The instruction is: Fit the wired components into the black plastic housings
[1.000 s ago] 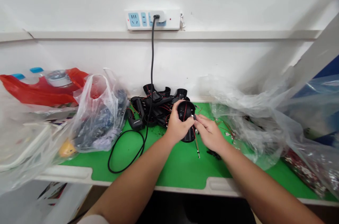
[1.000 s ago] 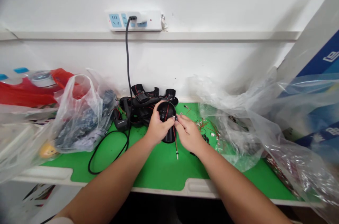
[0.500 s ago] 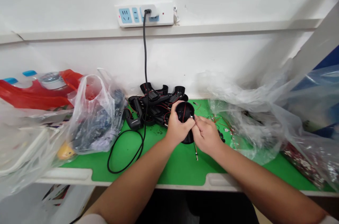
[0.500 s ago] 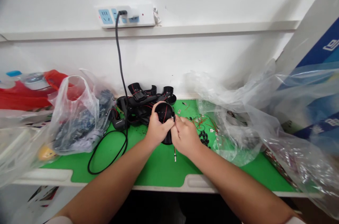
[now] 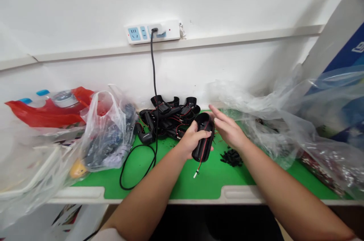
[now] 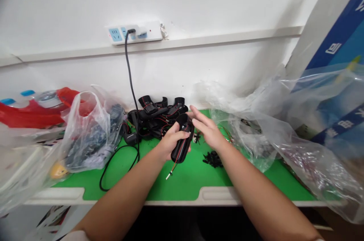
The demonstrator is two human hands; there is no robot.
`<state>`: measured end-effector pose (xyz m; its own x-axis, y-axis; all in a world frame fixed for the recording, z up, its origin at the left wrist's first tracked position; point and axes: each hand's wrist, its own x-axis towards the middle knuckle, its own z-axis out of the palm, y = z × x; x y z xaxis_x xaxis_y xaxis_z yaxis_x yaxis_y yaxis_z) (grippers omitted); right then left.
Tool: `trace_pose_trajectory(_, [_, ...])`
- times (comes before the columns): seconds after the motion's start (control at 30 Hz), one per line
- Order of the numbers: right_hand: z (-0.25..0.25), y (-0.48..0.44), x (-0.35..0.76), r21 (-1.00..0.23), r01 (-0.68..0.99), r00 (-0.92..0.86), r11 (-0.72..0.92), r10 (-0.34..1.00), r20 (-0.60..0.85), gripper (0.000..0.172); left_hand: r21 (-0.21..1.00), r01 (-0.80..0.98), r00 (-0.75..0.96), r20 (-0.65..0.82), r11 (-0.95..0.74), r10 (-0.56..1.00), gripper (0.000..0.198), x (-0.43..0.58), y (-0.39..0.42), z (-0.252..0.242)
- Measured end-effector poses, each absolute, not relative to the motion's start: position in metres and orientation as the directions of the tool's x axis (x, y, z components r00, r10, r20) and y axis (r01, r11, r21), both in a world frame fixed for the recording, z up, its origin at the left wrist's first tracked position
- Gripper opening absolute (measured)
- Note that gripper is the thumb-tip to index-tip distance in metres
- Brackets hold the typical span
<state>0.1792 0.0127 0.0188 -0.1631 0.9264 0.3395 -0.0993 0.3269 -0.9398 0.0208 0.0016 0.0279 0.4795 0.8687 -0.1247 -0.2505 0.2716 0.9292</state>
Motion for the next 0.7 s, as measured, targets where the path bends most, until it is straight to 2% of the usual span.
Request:
trace_pose_trajectory(0.07, [0.02, 0.014, 0.181, -0.939, -0.131, -0.228, 0.319, 0.912, 0.342, 0.045, 0.921, -0.254, 0.526, -0.125, 0.296, 0.841, 0.05, 0.021, 0.001, 0.027])
trace_pose_trajectory(0.13, [0.02, 0.014, 0.181, -0.938, -0.116, -0.211, 0.328, 0.914, 0.346, 0.042, 0.932, -0.246, 0.516, -0.107, 0.266, 0.85, 0.047, 0.02, 0.002, 0.027])
trace_pose_trajectory(0.33, [0.019, 0.008, 0.176, -0.897, 0.075, -0.032, 0.435, 0.9, 0.434, 0.042, 0.984, -0.151, 0.459, 0.155, -0.095, 0.875, 0.057, 0.022, 0.006, 0.024])
trace_pose_trajectory(0.47, [0.016, 0.004, 0.171, -0.863, 0.152, 0.015, 0.482, 0.872, 0.489, 0.039, 0.97, -0.16, 0.426, 0.236, -0.184, 0.874, 0.053, 0.027, 0.009, 0.016])
trace_pose_trajectory(0.6, [0.017, 0.003, 0.17, -0.855, 0.157, 0.011, 0.494, 0.865, 0.501, 0.04, 0.937, -0.127, 0.382, 0.349, -0.325, 0.856, 0.054, 0.031, 0.004, 0.01])
trace_pose_trajectory(0.7, [0.016, 0.003, 0.172, -0.861, 0.152, -0.034, 0.485, 0.873, 0.486, 0.038, 0.925, -0.072, 0.348, 0.374, -0.373, 0.86, 0.05, 0.031, -0.002, 0.008])
